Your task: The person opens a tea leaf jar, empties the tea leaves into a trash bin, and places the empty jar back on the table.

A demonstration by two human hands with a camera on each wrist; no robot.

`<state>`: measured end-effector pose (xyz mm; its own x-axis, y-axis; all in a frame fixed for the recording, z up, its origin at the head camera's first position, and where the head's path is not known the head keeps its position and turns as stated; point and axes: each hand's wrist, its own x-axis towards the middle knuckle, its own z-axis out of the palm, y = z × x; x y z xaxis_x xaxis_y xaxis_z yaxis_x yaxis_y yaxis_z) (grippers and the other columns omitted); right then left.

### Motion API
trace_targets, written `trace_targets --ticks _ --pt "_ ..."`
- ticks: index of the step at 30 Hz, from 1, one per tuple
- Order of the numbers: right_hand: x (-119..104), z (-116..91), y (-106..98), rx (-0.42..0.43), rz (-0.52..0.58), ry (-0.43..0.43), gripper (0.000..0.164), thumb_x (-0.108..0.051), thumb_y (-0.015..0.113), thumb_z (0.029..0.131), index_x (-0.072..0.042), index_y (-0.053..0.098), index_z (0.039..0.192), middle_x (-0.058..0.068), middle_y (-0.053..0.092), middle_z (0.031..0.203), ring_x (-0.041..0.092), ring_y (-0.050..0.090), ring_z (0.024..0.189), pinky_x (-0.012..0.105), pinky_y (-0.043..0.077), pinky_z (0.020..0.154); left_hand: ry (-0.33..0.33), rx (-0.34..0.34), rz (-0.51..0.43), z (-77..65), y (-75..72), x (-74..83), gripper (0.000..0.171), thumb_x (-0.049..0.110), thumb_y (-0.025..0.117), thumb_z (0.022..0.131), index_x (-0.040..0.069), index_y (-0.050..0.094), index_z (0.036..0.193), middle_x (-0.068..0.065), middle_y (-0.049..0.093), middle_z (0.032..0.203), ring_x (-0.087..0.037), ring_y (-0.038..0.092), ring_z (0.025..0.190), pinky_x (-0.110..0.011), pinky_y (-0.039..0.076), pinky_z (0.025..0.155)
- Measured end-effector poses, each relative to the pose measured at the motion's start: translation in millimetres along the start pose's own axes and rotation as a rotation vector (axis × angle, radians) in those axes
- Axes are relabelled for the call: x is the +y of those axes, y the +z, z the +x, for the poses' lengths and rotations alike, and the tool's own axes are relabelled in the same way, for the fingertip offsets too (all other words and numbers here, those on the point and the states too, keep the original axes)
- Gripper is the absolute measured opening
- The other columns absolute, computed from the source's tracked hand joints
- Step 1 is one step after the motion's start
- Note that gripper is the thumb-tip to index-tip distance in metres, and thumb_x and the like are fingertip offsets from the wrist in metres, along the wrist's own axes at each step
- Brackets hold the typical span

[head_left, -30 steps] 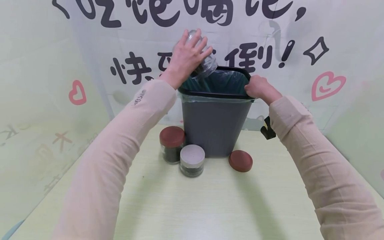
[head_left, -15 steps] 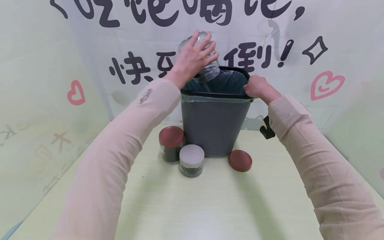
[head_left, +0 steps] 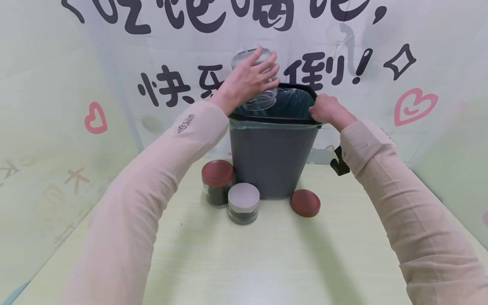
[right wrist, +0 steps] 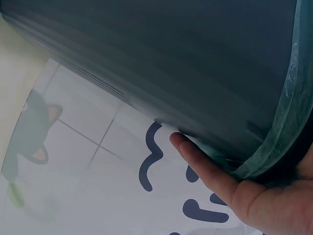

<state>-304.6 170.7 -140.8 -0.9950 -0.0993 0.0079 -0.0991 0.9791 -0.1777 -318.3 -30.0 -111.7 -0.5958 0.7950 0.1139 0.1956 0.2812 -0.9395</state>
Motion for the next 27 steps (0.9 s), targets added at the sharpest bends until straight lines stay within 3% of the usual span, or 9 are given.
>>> trace_targets --ticks 10,14,18,24,27 --pt "-0.4 -0.5 -0.2 -0.007 0.005 0.009 0.028 -0.011 0.032 0.090 0.011 0.050 0.086 0.017 0.045 0.080 0.032 0.048 0.077 0.038 0.042 0.071 0.180 0.100 0.137 -4.2 6.3 1.8 0.085 -0.006 0.064 0.071 0.018 0.022 0.140 -0.014 0.025 0.142 -0.032 0.018 0.131 -0.049 0.018 0.105" --pt "-1.1 -0.8 -0.4 -0.003 0.005 0.009 0.027 -0.011 0.032 0.089 0.010 0.049 0.085 0.017 0.045 0.081 0.033 0.049 0.078 0.039 0.042 0.072 0.215 0.112 0.162 -4.0 7.0 4.5 0.083 -0.001 0.067 0.072 0.019 0.024 0.140 -0.014 0.026 0.142 -0.032 0.019 0.130 -0.049 0.020 0.104" --pt "-1.4 -0.8 -0.1 -0.006 0.008 0.011 0.027 -0.011 0.032 0.089 0.010 0.050 0.086 0.018 0.045 0.083 0.033 0.048 0.079 0.039 0.042 0.073 0.184 0.122 0.199 -3.9 7.6 8.0 0.084 -0.003 0.069 0.068 0.018 0.027 0.138 -0.015 0.029 0.139 -0.031 0.021 0.129 -0.046 0.023 0.102" --pt "-1.4 -1.0 -0.3 -0.001 0.005 0.014 0.027 -0.010 0.032 0.089 0.010 0.050 0.085 0.017 0.045 0.082 0.032 0.049 0.077 0.038 0.042 0.071 0.078 0.119 0.208 -3.1 5.5 9.4 0.086 -0.011 0.072 0.053 0.010 0.033 0.127 -0.018 0.032 0.134 -0.030 0.024 0.126 -0.043 0.027 0.097" --pt "-1.0 -0.4 -0.3 -0.003 -0.004 0.013 0.028 -0.011 0.032 0.090 0.010 0.050 0.084 0.017 0.045 0.081 0.032 0.049 0.078 0.039 0.043 0.072 0.066 0.086 0.142 -0.9 3.0 7.2 0.078 -0.003 0.071 0.062 0.010 0.033 0.129 -0.019 0.032 0.134 -0.031 0.024 0.126 -0.044 0.027 0.097"
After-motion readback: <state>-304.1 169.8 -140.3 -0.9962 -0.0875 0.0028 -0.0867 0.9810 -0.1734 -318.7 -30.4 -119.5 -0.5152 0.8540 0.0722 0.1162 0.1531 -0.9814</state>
